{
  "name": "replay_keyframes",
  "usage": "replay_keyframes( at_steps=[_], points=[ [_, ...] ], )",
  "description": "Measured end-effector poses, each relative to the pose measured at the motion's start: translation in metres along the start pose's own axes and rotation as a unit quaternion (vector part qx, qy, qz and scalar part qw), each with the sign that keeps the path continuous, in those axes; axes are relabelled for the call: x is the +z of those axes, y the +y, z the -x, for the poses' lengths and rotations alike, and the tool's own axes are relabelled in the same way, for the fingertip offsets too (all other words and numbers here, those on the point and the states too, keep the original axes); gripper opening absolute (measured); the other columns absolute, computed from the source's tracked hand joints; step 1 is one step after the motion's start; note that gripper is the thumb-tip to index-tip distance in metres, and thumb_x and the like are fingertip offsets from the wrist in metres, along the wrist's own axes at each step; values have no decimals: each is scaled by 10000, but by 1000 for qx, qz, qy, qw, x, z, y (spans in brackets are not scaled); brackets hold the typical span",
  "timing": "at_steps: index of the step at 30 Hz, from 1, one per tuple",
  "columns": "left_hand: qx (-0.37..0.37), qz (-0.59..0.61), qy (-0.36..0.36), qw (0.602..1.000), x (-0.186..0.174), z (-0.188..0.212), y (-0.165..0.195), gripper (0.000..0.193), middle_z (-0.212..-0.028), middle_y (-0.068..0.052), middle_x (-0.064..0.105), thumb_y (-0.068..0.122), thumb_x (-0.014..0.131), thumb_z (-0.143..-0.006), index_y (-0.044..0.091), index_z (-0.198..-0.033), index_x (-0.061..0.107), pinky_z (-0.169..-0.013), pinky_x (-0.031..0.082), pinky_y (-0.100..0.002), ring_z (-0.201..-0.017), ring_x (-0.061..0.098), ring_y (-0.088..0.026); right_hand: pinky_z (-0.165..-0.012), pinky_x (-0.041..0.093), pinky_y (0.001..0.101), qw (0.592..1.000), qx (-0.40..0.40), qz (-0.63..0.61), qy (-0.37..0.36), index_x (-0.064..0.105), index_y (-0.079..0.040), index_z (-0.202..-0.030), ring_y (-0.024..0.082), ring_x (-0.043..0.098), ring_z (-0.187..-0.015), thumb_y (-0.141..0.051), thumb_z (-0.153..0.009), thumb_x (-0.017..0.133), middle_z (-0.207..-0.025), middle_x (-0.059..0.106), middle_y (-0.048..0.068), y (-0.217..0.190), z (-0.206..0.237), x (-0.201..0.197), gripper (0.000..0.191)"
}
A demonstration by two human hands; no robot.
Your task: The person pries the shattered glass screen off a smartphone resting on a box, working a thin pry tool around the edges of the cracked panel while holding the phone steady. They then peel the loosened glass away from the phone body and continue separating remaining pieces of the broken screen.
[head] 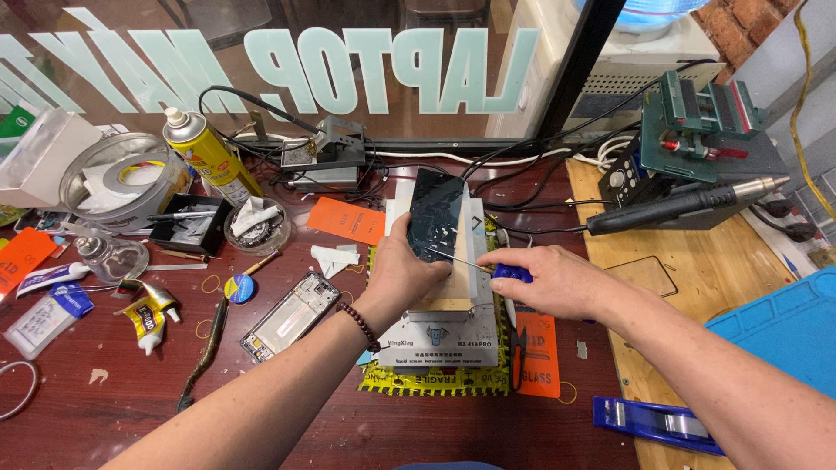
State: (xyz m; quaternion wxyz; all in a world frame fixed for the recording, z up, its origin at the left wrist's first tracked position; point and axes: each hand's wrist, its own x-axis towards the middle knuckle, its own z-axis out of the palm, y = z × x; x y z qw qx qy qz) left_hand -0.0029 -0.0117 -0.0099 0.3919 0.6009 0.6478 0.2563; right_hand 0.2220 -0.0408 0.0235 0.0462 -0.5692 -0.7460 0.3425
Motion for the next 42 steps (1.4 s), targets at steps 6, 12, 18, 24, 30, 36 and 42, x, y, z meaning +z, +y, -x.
replay_keyframes(
  at_steps=[6,12,18,24,30,36,42],
  points=[
    [13,-5,6,1000,0,0,0,951,-1100,-165,733,157,895,-635,24,-1451,425,-829,606,-357,-959,752,-247,-769,595,378,997,80,-15,6,630,-324,-1346,244,757,-748,-425,-898,659,-870,788,86,-3,0,-5,460],
    [23,-14,6,1000,1,-1,-3,936,-1095,-175,744,181,885,-636,27,-1448,445,-849,604,-356,-966,757,-256,-801,583,371,999,49,-14,0,649,-314,-1330,218,757,-826,-448,-884,663,-912,797,78,5,7,-5,466],
    [21,-12,14,1000,3,-2,-5,954,-1110,-175,731,172,896,-628,27,-1450,432,-851,597,-364,-978,745,-259,-849,575,353,998,60,5,8,641,-308,-1330,219,770,-876,-444,-877,664,-968,802,57,19,13,-4,474],
    [10,-16,2,1000,1,-2,-3,950,-1094,-169,741,179,889,-635,31,-1455,434,-849,603,-357,-965,757,-255,-783,583,350,997,74,-6,-2,634,-321,-1342,213,748,-716,-442,-893,669,-888,797,60,17,14,-3,466],
    [-12,-17,-14,1000,-1,1,3,922,-1077,-157,748,157,863,-664,33,-1465,424,-823,622,-345,-927,769,-236,-681,594,363,993,101,-56,-11,621,-318,-1359,196,679,-596,-406,-889,666,-830,773,66,12,17,-7,480],
    [1,-14,-2,1000,-3,3,5,929,-1083,-158,745,155,878,-657,24,-1456,424,-821,611,-346,-931,759,-230,-676,576,311,999,21,-44,5,620,-286,-1364,130,693,-619,-382,-889,653,-865,760,1,12,18,-5,486],
    [-1,-17,-5,1000,-2,1,2,933,-1085,-161,747,160,878,-651,28,-1459,430,-820,614,-349,-932,763,-240,-725,581,383,995,94,-27,-9,638,-315,-1356,217,683,-658,-411,-910,656,-799,767,105,10,11,-7,456]
  ],
)
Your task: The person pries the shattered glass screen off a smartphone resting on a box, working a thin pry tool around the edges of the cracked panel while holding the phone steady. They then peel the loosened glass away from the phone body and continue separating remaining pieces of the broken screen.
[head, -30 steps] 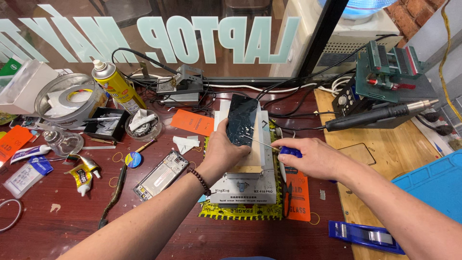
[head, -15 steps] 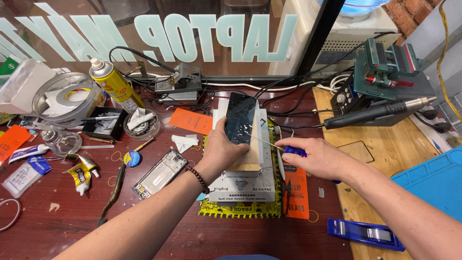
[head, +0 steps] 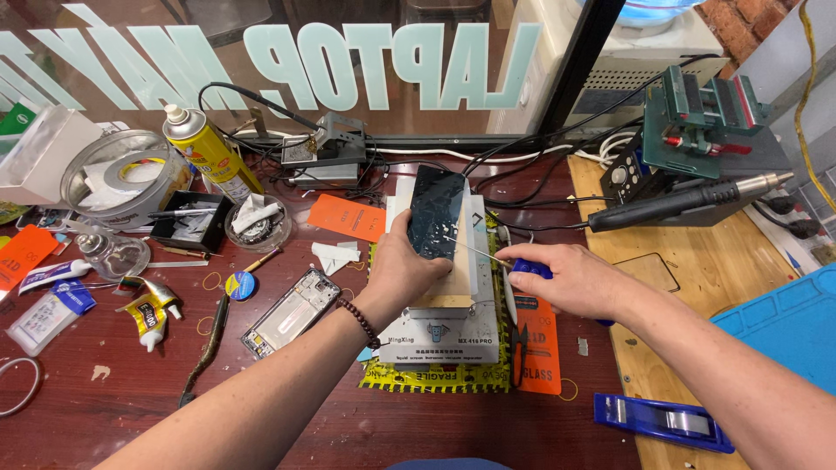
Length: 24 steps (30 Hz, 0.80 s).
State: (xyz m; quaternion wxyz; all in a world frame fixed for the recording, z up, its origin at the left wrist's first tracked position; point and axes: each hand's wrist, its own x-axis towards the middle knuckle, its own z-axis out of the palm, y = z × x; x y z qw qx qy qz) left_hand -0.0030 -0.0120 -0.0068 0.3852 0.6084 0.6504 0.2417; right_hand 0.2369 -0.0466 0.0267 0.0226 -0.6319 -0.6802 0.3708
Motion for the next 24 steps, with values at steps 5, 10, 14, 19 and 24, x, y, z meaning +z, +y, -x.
replay_keyframes(
  at_steps=[5,10,14,19,24],
  points=[
    [17,4,17,1000,2,-3,-3,971,-1104,-161,739,166,893,-623,8,-1454,415,-841,602,-350,-968,752,-233,-823,578,362,996,-83,23,-5,643,-332,-1339,190,754,-845,-414,-884,638,-901,797,66,-8,-1,1,463],
    [25,5,18,1000,2,-3,-5,940,-1102,-156,748,178,887,-622,19,-1439,450,-848,597,-351,-979,752,-234,-873,580,366,997,-18,64,-30,619,-368,-1365,256,767,-893,-446,-915,633,-934,796,112,-17,-4,1,457],
    [17,11,12,1000,2,-1,-3,949,-1103,-157,751,168,881,-628,18,-1451,434,-842,603,-345,-971,761,-232,-879,581,365,997,-76,32,-10,632,-329,-1336,232,774,-949,-414,-869,634,-991,805,71,-18,-5,0,475],
    [-5,-9,-3,1000,1,-2,-1,977,-1114,-164,736,167,881,-644,16,-1479,396,-834,616,-341,-968,762,-239,-892,579,370,996,-69,54,-14,628,-336,-1344,244,770,-952,-434,-896,643,-980,802,83,-15,-9,0,459],
    [25,-5,20,999,3,-3,-4,955,-1105,-166,740,175,897,-630,7,-1447,431,-845,600,-354,-978,750,-247,-880,579,375,996,-74,54,-10,635,-348,-1353,244,766,-939,-420,-885,635,-979,802,86,-9,-9,7,473]
  ],
)
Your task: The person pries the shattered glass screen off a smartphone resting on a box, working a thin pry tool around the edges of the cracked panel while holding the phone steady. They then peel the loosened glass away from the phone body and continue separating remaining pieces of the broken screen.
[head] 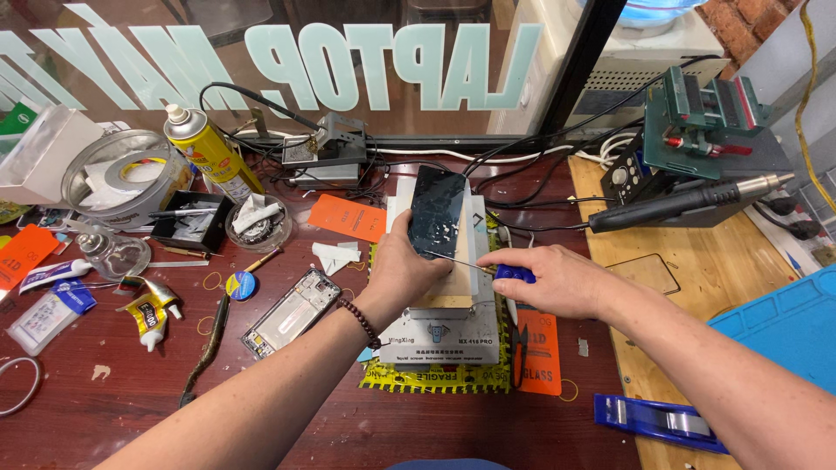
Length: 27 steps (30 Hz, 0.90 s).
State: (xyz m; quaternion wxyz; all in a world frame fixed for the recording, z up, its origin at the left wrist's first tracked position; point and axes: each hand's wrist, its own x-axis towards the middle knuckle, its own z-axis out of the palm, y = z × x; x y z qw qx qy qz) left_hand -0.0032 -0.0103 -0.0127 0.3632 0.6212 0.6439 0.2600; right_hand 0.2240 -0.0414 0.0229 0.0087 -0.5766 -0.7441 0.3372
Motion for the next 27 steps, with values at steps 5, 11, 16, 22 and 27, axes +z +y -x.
replay_keyframes(
  at_steps=[5,11,16,22,27],
  points=[
    [-11,4,-9,1000,-1,0,-2,973,-1130,-168,738,197,880,-632,21,-1470,417,-875,600,-361,-1007,753,-253,-730,598,344,997,11,-65,27,636,-314,-1354,193,741,-739,-383,-882,651,-872,774,65,8,-1,2,476],
    [-16,-57,1,998,-4,10,1,1016,-1367,-196,530,301,891,-673,143,-1534,374,-1042,492,-407,-1239,577,-338,-551,565,304,944,91,-299,107,553,-258,-1447,133,634,-607,-355,-933,604,-849,658,47,42,3,7,526],
    [59,-117,32,991,-11,25,1,939,-1473,-242,395,388,887,-716,120,-1486,423,-1041,468,-461,-1325,464,-409,-551,523,337,888,209,-367,182,506,-230,-1493,142,595,-633,-407,-955,593,-907,650,51,78,9,25,572],
    [68,-138,19,988,-15,32,3,888,-1484,-234,377,471,837,-752,98,-1457,446,-1039,467,-476,-1366,425,-404,-632,574,344,941,174,-139,253,553,-208,-1447,185,707,-683,-378,-879,705,-871,736,92,85,21,46,613],
    [64,-124,17,990,-16,27,2,801,-1458,-252,402,485,764,-856,74,-1464,444,-1043,466,-477,-1344,444,-409,-681,562,320,930,96,-125,333,585,-180,-1439,153,719,-677,-324,-894,728,-784,751,125,66,31,30,583]
  ],
)
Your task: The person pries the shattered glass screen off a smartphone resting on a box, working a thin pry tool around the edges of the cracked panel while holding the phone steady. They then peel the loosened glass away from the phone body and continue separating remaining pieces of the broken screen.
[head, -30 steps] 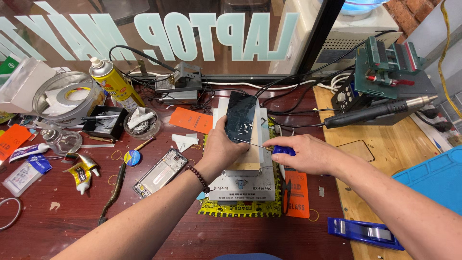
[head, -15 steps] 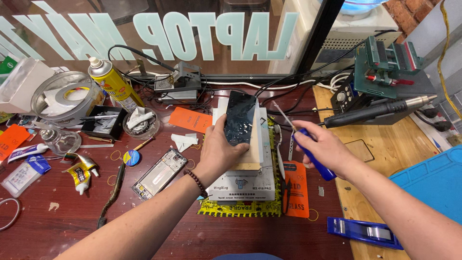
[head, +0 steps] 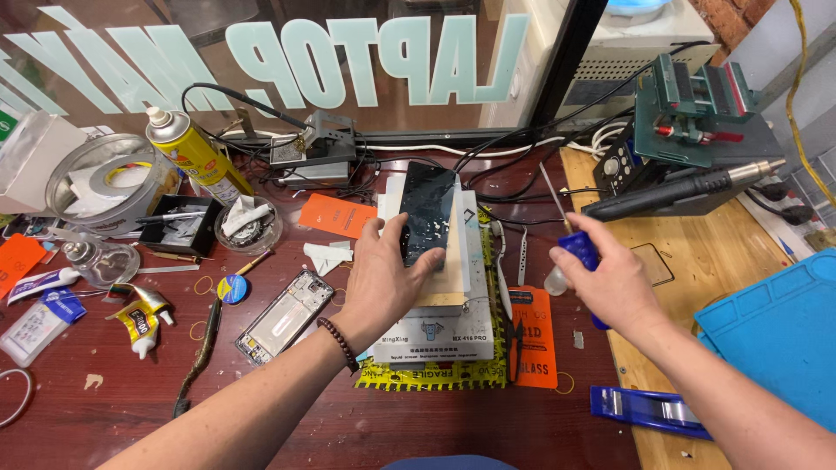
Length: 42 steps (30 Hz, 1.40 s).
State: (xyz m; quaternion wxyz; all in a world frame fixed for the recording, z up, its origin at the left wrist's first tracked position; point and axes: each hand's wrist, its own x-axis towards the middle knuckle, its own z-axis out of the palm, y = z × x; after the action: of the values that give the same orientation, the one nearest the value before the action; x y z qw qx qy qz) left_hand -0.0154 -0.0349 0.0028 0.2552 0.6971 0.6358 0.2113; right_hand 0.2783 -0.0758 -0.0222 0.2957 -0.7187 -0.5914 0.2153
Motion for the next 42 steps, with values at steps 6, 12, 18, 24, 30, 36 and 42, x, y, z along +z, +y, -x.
replay_keyframes(
  at_steps=[6,12,18,24,30,36,42],
  points=[
    [107,9,141,984,-2,-12,-7,517,-1292,-219,607,304,752,-893,21,-1302,613,-1031,464,-483,-1242,542,-393,-641,576,345,996,4,-81,22,579,-94,-1336,174,725,-683,-257,-885,744,-899,751,68,-32,0,-26,507],
    [60,94,128,985,-2,-28,-12,329,-931,-123,739,128,666,-882,21,-1193,680,-826,550,-437,-907,704,-297,-693,606,332,995,-92,1,-47,658,-102,-1143,187,778,-749,-350,-792,802,-861,780,90,-36,38,4,453],
    [-11,191,110,975,-2,-33,-20,260,-770,-79,741,115,563,-954,49,-1166,698,-687,571,-358,-683,733,-196,-844,587,421,994,49,77,-67,648,-100,-1157,318,744,-946,-420,-815,775,-1021,748,142,-2,58,47,486],
    [-73,145,81,983,-5,-35,-21,271,-715,-110,701,178,663,-916,53,-1155,688,-676,547,-382,-667,701,-225,-945,547,453,945,122,266,-145,604,-159,-1288,271,695,-1098,-481,-849,741,-1179,706,47,34,46,60,562],
    [-84,113,78,987,1,-43,-37,327,-886,-96,740,147,691,-859,64,-1175,695,-760,558,-362,-802,715,-207,-837,565,448,953,-64,293,-53,635,-99,-1261,293,704,-1001,-388,-774,783,-1084,711,91,19,49,57,585],
    [-243,322,-44,914,9,-54,-51,554,-911,-84,683,267,727,-869,54,-1352,558,-653,565,-341,-757,637,-152,-737,589,365,994,-99,33,5,736,-117,-1068,204,732,-799,-331,-890,731,-962,731,58,-62,-7,56,278],
    [-262,329,-69,905,21,-53,-41,669,-930,-116,675,344,799,-856,2,-1361,523,-586,458,-348,-714,579,-174,-739,550,402,992,-57,85,-70,671,-88,-1012,234,703,-838,-488,-663,901,-880,710,77,-119,-48,76,579]
  ],
)
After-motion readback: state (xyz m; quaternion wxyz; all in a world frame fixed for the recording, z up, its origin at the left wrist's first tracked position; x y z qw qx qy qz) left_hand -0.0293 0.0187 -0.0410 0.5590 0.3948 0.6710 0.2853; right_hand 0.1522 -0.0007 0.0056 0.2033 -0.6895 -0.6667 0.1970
